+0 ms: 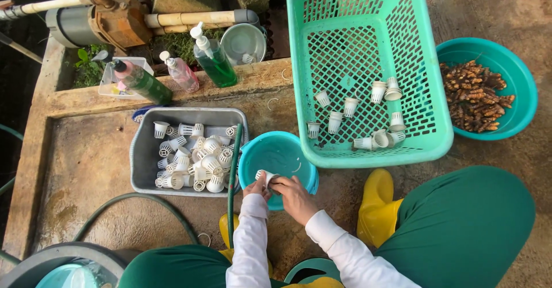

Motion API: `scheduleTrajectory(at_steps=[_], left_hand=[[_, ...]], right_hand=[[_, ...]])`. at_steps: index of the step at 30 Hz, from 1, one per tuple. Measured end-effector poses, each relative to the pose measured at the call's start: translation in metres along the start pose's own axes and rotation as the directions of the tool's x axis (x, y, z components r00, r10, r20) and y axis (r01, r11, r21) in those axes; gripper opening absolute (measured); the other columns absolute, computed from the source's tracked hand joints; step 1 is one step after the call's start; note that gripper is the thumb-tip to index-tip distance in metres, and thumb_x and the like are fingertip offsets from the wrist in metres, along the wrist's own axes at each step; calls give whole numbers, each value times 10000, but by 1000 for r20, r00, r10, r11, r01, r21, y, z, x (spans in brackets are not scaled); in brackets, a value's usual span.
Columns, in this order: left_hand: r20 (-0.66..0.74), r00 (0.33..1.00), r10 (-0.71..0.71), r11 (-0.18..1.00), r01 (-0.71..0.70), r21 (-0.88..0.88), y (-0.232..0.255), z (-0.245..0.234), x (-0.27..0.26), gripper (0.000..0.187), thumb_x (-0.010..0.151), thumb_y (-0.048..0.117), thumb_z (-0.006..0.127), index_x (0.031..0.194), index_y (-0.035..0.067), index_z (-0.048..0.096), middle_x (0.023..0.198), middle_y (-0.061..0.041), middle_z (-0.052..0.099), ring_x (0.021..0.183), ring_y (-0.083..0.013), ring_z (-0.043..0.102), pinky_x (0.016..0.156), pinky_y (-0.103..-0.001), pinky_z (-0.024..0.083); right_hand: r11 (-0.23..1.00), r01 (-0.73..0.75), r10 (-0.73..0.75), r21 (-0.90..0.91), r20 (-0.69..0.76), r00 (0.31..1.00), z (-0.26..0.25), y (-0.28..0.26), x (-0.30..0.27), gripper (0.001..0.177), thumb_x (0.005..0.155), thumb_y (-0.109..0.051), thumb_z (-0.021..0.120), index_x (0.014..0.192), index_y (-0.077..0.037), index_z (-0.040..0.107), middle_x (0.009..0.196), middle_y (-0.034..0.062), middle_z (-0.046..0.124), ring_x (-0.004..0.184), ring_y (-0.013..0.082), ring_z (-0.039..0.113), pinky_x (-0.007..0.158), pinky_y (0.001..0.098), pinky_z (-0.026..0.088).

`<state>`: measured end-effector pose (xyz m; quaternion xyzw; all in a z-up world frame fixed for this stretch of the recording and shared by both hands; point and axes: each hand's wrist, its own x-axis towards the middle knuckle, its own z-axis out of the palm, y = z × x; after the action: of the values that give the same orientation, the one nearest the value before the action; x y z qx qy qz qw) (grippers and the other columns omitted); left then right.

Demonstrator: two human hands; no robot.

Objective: Washing and scrubbing small plastic hydroponic net pots in a bucket of water.

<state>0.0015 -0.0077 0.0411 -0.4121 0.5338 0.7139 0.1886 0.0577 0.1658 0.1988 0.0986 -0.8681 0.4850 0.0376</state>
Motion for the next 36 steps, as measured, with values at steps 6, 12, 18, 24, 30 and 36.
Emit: scheduleTrajectory(at_steps=[6,12,18,24,30,36], left_hand=[[-2,999,-50,945,47,-325,31,-5,-24,482,862,376,794,1110,-9,645,979,-192,752,782,-283,761,690,-411,644],[51,997,-53,937,68,-342,26,-5,-16,533,845,444,789,1126,10,656,1017,-183,740,768,-261,754,660,-384,641],[-3,987,160,981,-158,110,-19,-13,31,557,916,458,823,1076,-72,765,818,-110,661,615,-167,547,469,-271,439],[-70,788,612,786,-596,164,22,-18,10,493,898,417,774,1040,-47,689,871,-69,766,721,-114,716,620,-242,570],[12,808,589,808,-589,13,-2,-10,22,502,883,396,805,1096,-23,628,968,-102,742,778,-135,682,640,-268,549],[-50,902,429,900,-423,105,12,-11,7,485,865,448,763,1048,18,634,900,-43,700,697,-102,620,538,-281,502]], right_hand=[[984,-129,110,-120,-153,982,-21,18,5,279,837,59,600,1095,-2,685,1186,130,679,1078,332,627,945,422,531],[957,-229,247,177,-88,965,-34,-21,14,247,927,3,583,1153,-25,680,1208,113,687,1070,292,697,930,375,567],[999,36,-36,-19,-35,999,10,-30,11,309,869,50,591,1171,32,653,1199,176,670,1003,404,646,860,460,536],[961,-266,255,71,132,958,11,12,3,155,928,-68,624,1073,-13,610,915,155,726,794,352,716,730,447,561],[932,-361,361,-22,83,929,11,10,12,215,971,-163,644,1120,-32,560,836,176,725,778,362,719,695,470,551],[987,-107,100,119,62,993,6,6,31,240,1003,-68,568,1233,-10,530,1127,214,716,1001,383,720,847,465,568]])
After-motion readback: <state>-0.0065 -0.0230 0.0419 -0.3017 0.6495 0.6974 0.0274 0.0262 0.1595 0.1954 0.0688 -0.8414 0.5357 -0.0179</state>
